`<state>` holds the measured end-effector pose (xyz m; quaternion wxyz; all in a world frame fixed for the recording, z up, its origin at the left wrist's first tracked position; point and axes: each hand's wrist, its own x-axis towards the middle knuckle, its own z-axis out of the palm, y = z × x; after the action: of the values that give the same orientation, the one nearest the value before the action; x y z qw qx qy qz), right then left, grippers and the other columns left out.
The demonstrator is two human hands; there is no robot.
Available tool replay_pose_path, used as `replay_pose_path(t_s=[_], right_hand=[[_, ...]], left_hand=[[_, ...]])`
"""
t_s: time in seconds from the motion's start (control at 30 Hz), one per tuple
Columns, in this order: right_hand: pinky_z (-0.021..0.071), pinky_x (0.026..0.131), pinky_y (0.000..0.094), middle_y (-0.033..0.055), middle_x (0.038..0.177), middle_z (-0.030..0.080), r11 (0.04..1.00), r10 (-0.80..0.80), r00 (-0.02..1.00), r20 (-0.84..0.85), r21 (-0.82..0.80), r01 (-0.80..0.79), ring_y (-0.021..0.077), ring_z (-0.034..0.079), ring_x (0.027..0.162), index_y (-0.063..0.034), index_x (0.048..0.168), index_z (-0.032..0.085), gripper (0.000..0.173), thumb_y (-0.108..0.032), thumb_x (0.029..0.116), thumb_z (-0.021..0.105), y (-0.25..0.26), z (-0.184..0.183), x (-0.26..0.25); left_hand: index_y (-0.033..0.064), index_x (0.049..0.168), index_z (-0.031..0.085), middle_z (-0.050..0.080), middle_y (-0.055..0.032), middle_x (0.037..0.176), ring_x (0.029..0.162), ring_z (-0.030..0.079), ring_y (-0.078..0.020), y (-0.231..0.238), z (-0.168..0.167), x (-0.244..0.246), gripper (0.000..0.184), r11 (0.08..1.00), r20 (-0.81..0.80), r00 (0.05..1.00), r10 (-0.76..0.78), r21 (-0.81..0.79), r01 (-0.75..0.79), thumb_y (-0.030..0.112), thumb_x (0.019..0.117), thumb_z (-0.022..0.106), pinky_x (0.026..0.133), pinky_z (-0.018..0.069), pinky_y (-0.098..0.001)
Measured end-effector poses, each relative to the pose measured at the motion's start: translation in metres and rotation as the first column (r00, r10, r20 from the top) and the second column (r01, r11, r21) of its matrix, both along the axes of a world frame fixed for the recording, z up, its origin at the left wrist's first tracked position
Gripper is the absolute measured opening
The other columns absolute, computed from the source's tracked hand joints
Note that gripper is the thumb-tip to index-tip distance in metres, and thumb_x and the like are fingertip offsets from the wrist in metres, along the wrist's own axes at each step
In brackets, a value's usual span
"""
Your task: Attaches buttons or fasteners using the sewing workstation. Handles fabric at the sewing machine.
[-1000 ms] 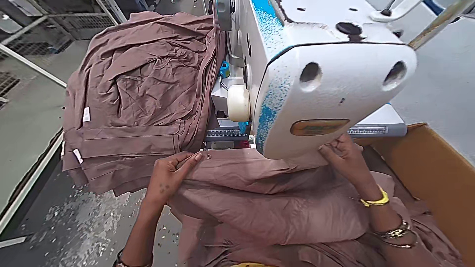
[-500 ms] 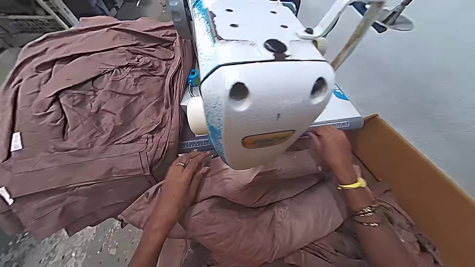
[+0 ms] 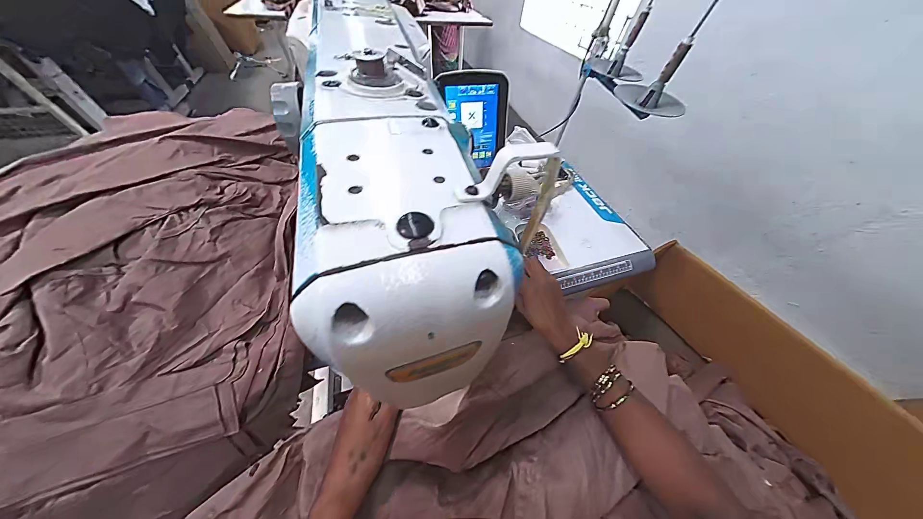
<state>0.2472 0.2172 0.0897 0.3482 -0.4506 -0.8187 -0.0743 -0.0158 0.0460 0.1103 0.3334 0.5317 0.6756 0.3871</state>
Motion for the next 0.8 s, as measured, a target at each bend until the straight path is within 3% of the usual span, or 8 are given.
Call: replay_pose_path(t_s=[0.2, 0.3, 0.37, 0.43, 0.57, 0.67, 0.77, 0.8], right_hand=[[0.0593, 0.077, 0.0374, 0.0156, 0.091, 0.074, 0.997, 0.067, 0.974, -0.215, -0.008, -0.071, 0.0253, 0.073, 0.084, 0.0011, 0.095, 0.075, 0.019, -0.016, 0.0960, 0.066, -0.026, 0.025, 0.000], [0.0575, 0.074, 0.0317, 0.0117, 0.085, 0.074, 0.989, 0.104, 0.964, -0.245, -0.078, -0.126, 0.0184, 0.072, 0.078, -0.0005, 0.093, 0.074, 0.016, -0.016, 0.0928, 0.069, -0.047, 0.052, -0.020], [0.0569, 0.066, 0.0372, 0.0136, 0.080, 0.073, 0.984, 0.175, 0.977, -0.122, 0.041, -0.171, 0.0244, 0.072, 0.074, -0.0013, 0.085, 0.073, 0.020, -0.018, 0.0939, 0.066, -0.064, 0.061, -0.032], [0.0597, 0.066, 0.0408, 0.0153, 0.079, 0.073, 0.940, 0.294, 0.954, 0.057, 0.165, -0.300, 0.0282, 0.073, 0.074, -0.0012, 0.086, 0.073, 0.025, -0.019, 0.0988, 0.062, -0.090, 0.065, -0.045], [0.0597, 0.073, 0.0403, 0.0111, 0.082, 0.076, 0.880, 0.435, 0.882, 0.180, 0.120, -0.459, 0.0260, 0.076, 0.082, -0.0068, 0.085, 0.073, 0.022, -0.015, 0.0987, 0.059, -0.107, 0.060, -0.067], [0.0586, 0.076, 0.0387, 0.0118, 0.087, 0.076, 0.821, 0.543, 0.835, -0.088, -0.153, -0.550, 0.0234, 0.074, 0.086, -0.0036, 0.089, 0.074, 0.026, -0.023, 0.1002, 0.061, -0.109, 0.060, -0.063], [0.0469, 0.089, 0.0265, 0.0029, 0.090, 0.064, 0.542, 0.647, 0.645, -0.407, -0.350, -0.764, 0.0097, 0.062, 0.091, -0.0098, 0.102, 0.056, 0.032, -0.041, 0.1050, 0.054, -0.118, 0.043, -0.052], [0.0460, 0.090, 0.0281, 0.0019, 0.087, 0.065, 0.574, 0.596, 0.680, -0.427, -0.365, -0.733, 0.0088, 0.062, 0.088, -0.0094, 0.102, 0.057, 0.031, -0.040, 0.1030, 0.059, -0.119, 0.041, -0.048]], left_hand=[[-0.0089, 0.136, 0.049, 0.066, -0.0150, 0.115, 0.102, 0.064, -0.0096, 0.009, -0.011, -0.009, 0.050, 0.999, 0.036, 0.999, -0.015, 0.037, 0.014, 0.025, 0.1003, 0.054, 0.091, 0.0529, -0.0304], [-0.0019, 0.102, 0.064, 0.064, -0.0079, 0.079, 0.074, 0.063, -0.0146, 0.005, -0.002, -0.005, 0.027, 0.992, -0.068, 0.998, 0.017, 0.125, -0.008, 0.024, 0.0944, 0.061, 0.070, 0.0519, -0.0388], [0.0065, 0.073, 0.064, 0.053, 0.0023, 0.057, 0.052, 0.050, -0.0028, -0.012, 0.005, -0.007, 0.032, 0.948, -0.121, 0.983, -0.139, 0.270, 0.167, 0.029, 0.0960, 0.060, 0.050, 0.0423, -0.0233], [0.0085, 0.068, 0.057, 0.043, 0.0047, 0.053, 0.047, 0.039, 0.0014, -0.032, 0.013, -0.007, 0.041, 0.883, -0.057, 0.933, -0.357, 0.305, 0.356, 0.032, 0.1009, 0.059, 0.045, 0.0316, -0.0166], [0.0100, 0.085, 0.072, 0.061, 0.0035, 0.064, 0.055, 0.053, 0.0012, -0.042, 0.009, -0.007, 0.036, 0.899, -0.167, 0.942, -0.291, 0.289, 0.329, 0.040, 0.1002, 0.060, 0.053, 0.0434, -0.0172], [0.0098, 0.100, 0.075, 0.073, 0.0018, 0.082, 0.072, 0.064, 0.0041, -0.046, 0.015, -0.008, 0.033, 0.842, -0.152, 0.940, -0.305, 0.418, 0.341, 0.037, 0.1037, 0.057, 0.068, 0.0512, -0.0132], [0.0144, 0.095, 0.076, 0.075, 0.0082, 0.087, 0.080, 0.066, 0.0076, -0.051, 0.019, -0.036, 0.031, 0.881, -0.064, 0.976, -0.209, 0.421, 0.216, 0.040, 0.1021, 0.060, 0.075, 0.0551, -0.0138], [0.0143, 0.093, 0.077, 0.075, 0.0105, 0.087, 0.081, 0.066, 0.0091, -0.051, 0.018, -0.054, 0.031, 0.912, -0.070, 0.990, -0.126, 0.385, 0.144, 0.040, 0.1009, 0.062, 0.075, 0.0553, -0.0132]])
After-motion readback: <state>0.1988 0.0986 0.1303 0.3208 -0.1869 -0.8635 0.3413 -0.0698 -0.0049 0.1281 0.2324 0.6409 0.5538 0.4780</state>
